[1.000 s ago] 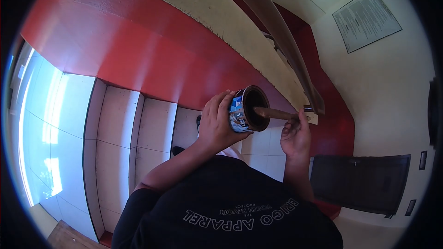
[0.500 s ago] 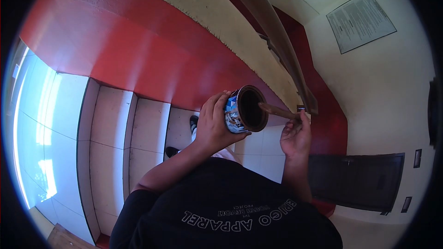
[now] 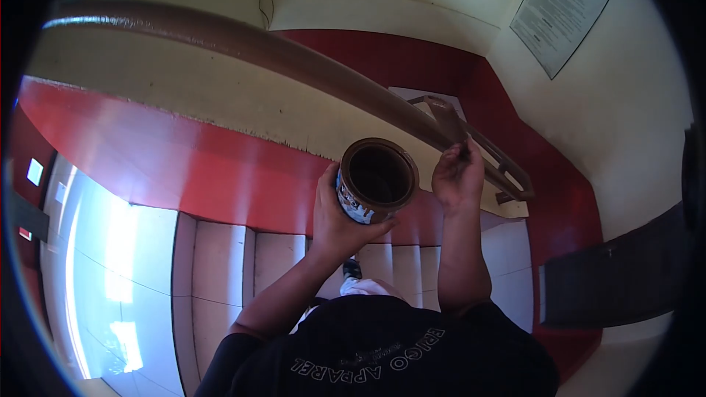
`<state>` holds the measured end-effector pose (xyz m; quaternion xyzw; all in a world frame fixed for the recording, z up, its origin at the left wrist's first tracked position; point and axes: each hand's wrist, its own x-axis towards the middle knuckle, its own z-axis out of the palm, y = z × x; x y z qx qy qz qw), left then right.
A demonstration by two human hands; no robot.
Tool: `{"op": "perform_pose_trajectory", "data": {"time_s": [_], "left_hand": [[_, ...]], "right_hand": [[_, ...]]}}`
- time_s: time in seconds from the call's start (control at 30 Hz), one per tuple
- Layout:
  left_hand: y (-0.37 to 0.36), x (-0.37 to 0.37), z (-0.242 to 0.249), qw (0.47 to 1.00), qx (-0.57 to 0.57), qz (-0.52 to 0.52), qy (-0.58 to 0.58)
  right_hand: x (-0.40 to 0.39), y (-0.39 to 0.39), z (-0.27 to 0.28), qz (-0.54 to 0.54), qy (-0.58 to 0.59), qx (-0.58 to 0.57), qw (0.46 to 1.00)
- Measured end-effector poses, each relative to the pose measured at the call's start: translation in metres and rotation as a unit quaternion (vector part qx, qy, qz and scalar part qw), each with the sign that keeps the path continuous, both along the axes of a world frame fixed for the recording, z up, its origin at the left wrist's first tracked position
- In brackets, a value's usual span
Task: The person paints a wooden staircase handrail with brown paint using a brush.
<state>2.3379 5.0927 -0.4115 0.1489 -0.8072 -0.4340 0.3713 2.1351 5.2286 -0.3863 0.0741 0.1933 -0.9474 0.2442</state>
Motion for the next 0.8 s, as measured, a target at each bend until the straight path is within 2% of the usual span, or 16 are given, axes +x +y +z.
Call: {"op": "perform_pose_trajectory", "data": {"time_s": [0.2,0.3,0.4,0.5,0.57,0.67,0.8], "left_hand": [[-0.001,-0.012,-0.019,0.999,0.02,-0.037,0.035],[-0.005,-0.006,-0.024,0.997,0.031,-0.071,0.026],[-0.009,-0.001,-0.02,0.996,0.033,-0.084,0.002],[-0.017,0.008,-0.028,0.997,0.026,-0.066,-0.014],[-0.025,0.018,-0.038,0.997,0.039,-0.056,-0.037],[-0.024,0.029,-0.037,0.995,0.079,-0.043,-0.046],[-0.022,0.036,-0.026,0.987,0.146,-0.061,-0.037]], "right_hand": [[-0.032,-0.009,-0.005,0.007,-0.009,-0.016,1.0],[-0.044,-0.023,-0.019,-0.053,-0.027,0.052,0.997],[-0.055,-0.023,-0.04,-0.101,0.028,0.157,0.982],[-0.08,0.021,-0.072,-0.168,0.109,0.242,0.949],[-0.089,0.057,-0.069,-0.23,0.166,0.304,0.91],[-0.076,0.049,-0.022,-0.34,0.221,0.277,0.871],[-0.052,-0.016,0.016,-0.286,0.475,0.196,0.809]]}}
